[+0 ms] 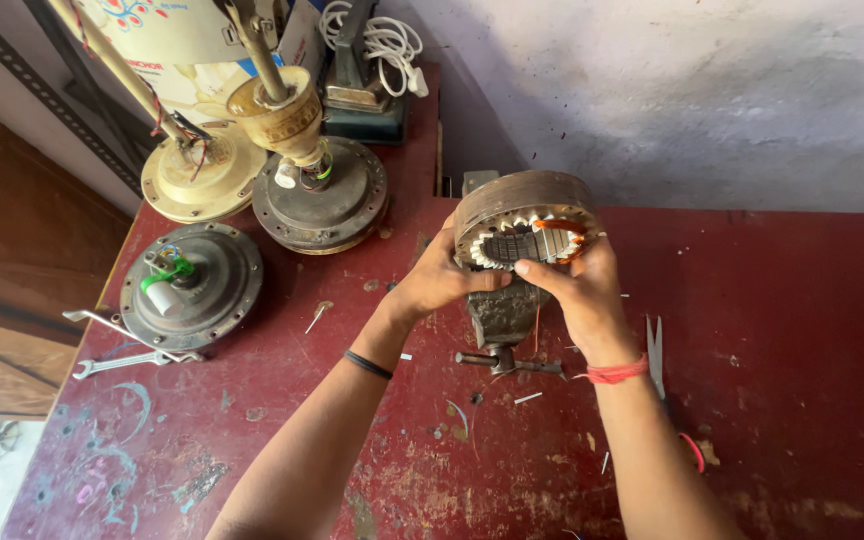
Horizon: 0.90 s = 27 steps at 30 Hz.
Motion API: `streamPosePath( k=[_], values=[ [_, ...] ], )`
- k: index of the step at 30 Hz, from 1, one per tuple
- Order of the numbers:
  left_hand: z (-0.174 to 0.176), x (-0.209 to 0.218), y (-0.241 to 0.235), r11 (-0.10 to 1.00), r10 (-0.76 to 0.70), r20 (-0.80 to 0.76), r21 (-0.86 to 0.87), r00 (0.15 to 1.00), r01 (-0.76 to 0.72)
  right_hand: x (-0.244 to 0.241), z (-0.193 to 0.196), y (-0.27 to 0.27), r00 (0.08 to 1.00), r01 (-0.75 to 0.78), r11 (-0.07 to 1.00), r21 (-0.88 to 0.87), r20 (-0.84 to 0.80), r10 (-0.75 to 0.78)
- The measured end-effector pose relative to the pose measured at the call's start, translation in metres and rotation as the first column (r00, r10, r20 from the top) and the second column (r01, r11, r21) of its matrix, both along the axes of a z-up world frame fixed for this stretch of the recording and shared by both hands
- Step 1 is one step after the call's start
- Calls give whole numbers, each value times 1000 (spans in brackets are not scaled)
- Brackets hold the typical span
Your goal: The person winds copper wire into the slots of a motor stator held in a bench vise. They use their hands to guide the wire and a metal tool to press the wire into place. The person rotates the stator to access different slots and continues winding until the visible slots are filled.
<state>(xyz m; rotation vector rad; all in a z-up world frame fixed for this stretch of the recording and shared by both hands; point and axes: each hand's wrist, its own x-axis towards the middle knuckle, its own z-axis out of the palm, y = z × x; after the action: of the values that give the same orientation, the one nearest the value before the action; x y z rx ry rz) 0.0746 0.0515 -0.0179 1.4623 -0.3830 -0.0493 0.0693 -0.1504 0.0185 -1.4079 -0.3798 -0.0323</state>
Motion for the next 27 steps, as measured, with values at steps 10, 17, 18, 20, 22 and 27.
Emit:
streamPosePath(
  k=[10,17,18,20,22,27],
  values=[
    [-13,0,1,1000,9,11,4,1000,-9,-2,-15,-7,990,-113,982,152,-72,125],
    [-13,1,-3,998,32,-21,-44,999,-33,-3,-27,-4,989,-48,980,194,-127,74],
    [-13,1,-4,998,36,-30,-49,999,-38,-3,-27,-4,988,-38,981,190,-137,65],
    [-13,0,-4,998,31,-22,-63,999,-32,-3,-26,-5,988,-49,981,190,-138,76],
    [-13,1,-3,997,24,-20,-70,1000,-26,-2,-23,-4,988,-62,979,195,-124,87],
    [-14,-1,-3,996,14,-36,-87,999,-17,-3,-23,-3,987,-64,974,217,-128,93]
  ],
)
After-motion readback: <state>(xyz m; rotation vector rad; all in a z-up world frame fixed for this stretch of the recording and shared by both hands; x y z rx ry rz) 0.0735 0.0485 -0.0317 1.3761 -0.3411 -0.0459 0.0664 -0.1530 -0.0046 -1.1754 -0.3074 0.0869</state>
